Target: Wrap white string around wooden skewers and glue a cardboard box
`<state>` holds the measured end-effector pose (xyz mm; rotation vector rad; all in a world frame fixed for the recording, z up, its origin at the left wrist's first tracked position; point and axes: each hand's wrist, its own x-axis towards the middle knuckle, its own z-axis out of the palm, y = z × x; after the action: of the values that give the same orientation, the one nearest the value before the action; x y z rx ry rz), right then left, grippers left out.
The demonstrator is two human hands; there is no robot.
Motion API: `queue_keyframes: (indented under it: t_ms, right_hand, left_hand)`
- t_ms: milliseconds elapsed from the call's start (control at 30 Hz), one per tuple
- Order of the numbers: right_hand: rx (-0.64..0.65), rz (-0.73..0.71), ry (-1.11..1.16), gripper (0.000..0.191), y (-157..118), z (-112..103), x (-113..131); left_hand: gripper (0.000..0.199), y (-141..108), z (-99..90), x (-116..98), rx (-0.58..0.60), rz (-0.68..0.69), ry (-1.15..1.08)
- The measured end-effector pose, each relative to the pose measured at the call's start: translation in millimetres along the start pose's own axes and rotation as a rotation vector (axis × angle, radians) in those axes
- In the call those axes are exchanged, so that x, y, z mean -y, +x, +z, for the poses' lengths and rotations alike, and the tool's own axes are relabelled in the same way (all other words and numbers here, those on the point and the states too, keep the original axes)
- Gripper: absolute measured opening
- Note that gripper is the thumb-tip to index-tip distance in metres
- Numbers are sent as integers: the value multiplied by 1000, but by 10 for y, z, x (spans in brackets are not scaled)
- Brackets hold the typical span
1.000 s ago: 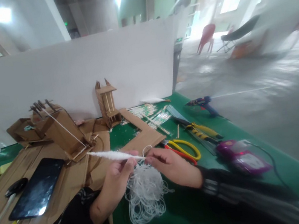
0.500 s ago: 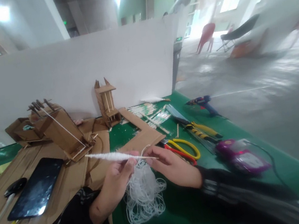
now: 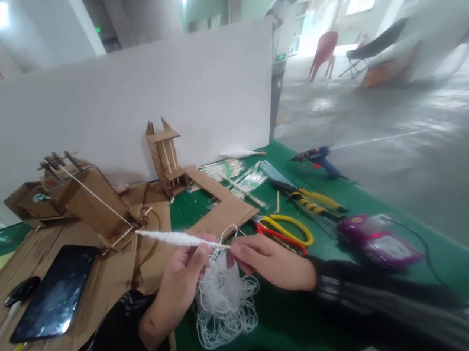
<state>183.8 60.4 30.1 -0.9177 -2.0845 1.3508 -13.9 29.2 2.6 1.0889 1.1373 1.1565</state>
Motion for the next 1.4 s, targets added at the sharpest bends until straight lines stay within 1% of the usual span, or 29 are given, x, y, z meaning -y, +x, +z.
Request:
queue_keyframes:
  t_ms: [33, 67, 167, 233, 333, 400, 433, 533, 600, 633, 700, 767, 833, 867, 933, 1000, 1033, 1100, 1133, 1200, 1233, 1267, 1333, 1400]
  right_hand:
    - [-10, 14, -23, 42, 1, 0, 6]
    - [-39, 13, -42, 42, 4, 2, 6]
    - [-129, -66, -36, 33, 15, 10, -6]
    - [-110, -91, 2, 32, 13, 8, -5]
    - [-13, -16, 15, 42, 2, -2, 8]
    - [-15, 15, -13, 45, 3, -7, 4]
    - [-42, 5, -29, 43, 8, -8, -5]
    - [-177, -73, -30, 28, 30, -13, -42]
    - [-212, -103, 9, 19, 36, -22, -52]
    - [-191, -107, 29, 18, 33, -28, -49]
    - [-102, -85, 42, 19, 20, -39, -32]
    - [-32, -41, 9, 30, 7, -45, -18]
    - [-32, -15, -36, 40, 6, -43, -20]
    - [-62, -22, -49, 39, 10, -40, -26]
    - [-149, -57, -45, 32, 25, -34, -42]
    - [-200, -85, -12, 24, 36, -33, -50]
    - [-191, -86, 8, 23, 37, -35, -48]
    - [-105, -67, 25, 24, 32, -42, -41]
    - [-65, -51, 20, 27, 27, -45, -38]
    - [-36, -32, -17, 37, 20, -47, -41]
    - [-50, -33, -40, 40, 20, -45, -46]
    - [-82, -41, -55, 38, 22, -42, -52]
    - [-164, -61, -55, 29, 29, -35, -58]
    - [-213, -58, -22, 23, 31, -33, -49]
  left_hand:
    - [43, 1, -4, 6, 1, 3, 0]
    - [43, 1, -7, 9, 4, 6, -1]
    - [43, -1, -8, 1, 13, 16, 2]
    - [44, -3, -6, -11, 9, 17, 8]
    - [44, -4, -5, -20, 13, 15, 10]
    - [43, -3, -7, -18, 22, 12, 7]
    - [42, -2, -7, -18, 25, 14, 4]
    - [40, -1, -4, -24, 17, 31, -10]
    - [40, -1, -1, -34, 0, 41, -16]
    - [40, -2, 1, -39, -6, 43, -18]
    - [41, -2, 3, -45, -10, 42, -17]
    - [42, -1, 4, -45, -8, 38, -14]
    - [43, 1, 2, -43, -4, 36, -11]
    - [43, 2, 0, -43, -5, 39, -12]
    - [42, 3, -5, -43, -6, 48, -16]
    - [39, 2, -11, -43, -8, 58, -12]
    - [38, 1, -14, -42, -5, 59, -6]
    - [37, -1, -19, -35, 0, 61, 3]
    - [37, -2, -20, -31, 0, 63, 7]
    - [37, -3, -22, -24, 3, 67, 9]
    - [37, -4, -21, -23, 5, 69, 7]
    - [38, -5, -20, -24, 6, 70, 0]
    - [38, -8, -16, -32, -1, 70, -25]
    - [37, -10, -15, -40, -19, 76, -48]
